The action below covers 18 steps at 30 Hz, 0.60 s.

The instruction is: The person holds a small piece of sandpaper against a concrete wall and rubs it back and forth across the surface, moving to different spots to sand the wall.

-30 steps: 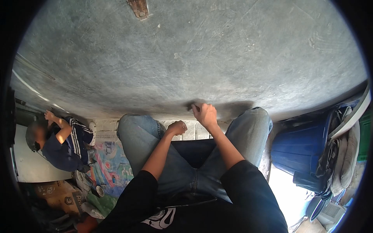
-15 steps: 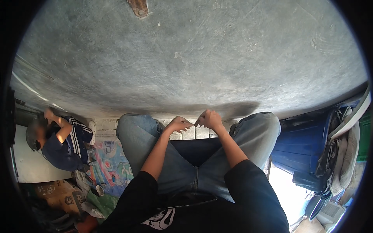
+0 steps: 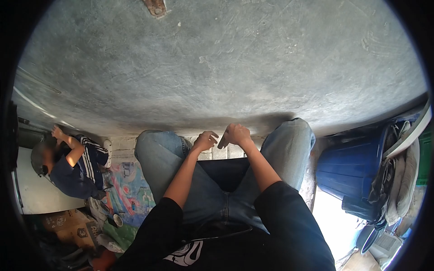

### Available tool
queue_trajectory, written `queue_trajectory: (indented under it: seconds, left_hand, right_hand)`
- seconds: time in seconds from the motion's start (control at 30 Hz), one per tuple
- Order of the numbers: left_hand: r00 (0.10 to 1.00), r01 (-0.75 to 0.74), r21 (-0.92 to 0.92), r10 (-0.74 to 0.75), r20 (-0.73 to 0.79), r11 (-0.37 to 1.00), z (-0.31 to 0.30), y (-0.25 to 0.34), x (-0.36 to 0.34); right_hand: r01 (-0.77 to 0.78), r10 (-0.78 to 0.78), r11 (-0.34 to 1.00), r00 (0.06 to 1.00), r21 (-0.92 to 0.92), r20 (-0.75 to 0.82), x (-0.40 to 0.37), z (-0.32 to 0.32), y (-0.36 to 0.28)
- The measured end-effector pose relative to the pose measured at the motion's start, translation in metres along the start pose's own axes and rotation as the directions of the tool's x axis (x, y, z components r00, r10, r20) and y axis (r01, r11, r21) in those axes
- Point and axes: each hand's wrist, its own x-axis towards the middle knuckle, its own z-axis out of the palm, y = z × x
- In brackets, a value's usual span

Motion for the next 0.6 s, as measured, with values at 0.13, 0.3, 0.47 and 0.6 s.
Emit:
queue_trajectory:
  seconds: [0.13,0.3,0.47,0.6]
  left_hand:
    - [0.941,-0.286,0.081,0.296,-0.161,0.955,-0.003,0.022,-0.011]
    - [0.947,-0.261,0.139,0.282,-0.156,0.955,0.007,0.014,0.001]
    - [0.999,-0.013,-0.071,0.016,0.04,0.997,0.015,0.012,0.004]
    - [0.991,0.115,-0.317,-0.089,0.095,0.941,0.003,0.022,-0.005]
  right_hand:
    - [-0.042,0.047,0.997,0.995,-0.059,0.087,0.002,0.003,0.013]
    - [-0.12,0.119,0.989,0.993,-0.082,-0.009,-0.007,-0.001,0.045]
    - [-0.156,0.173,0.952,0.984,0.264,-0.043,0.003,-0.008,0.043]
    - [-0.094,0.156,0.693,0.987,0.714,-0.022,0.018,0.01,0.022]
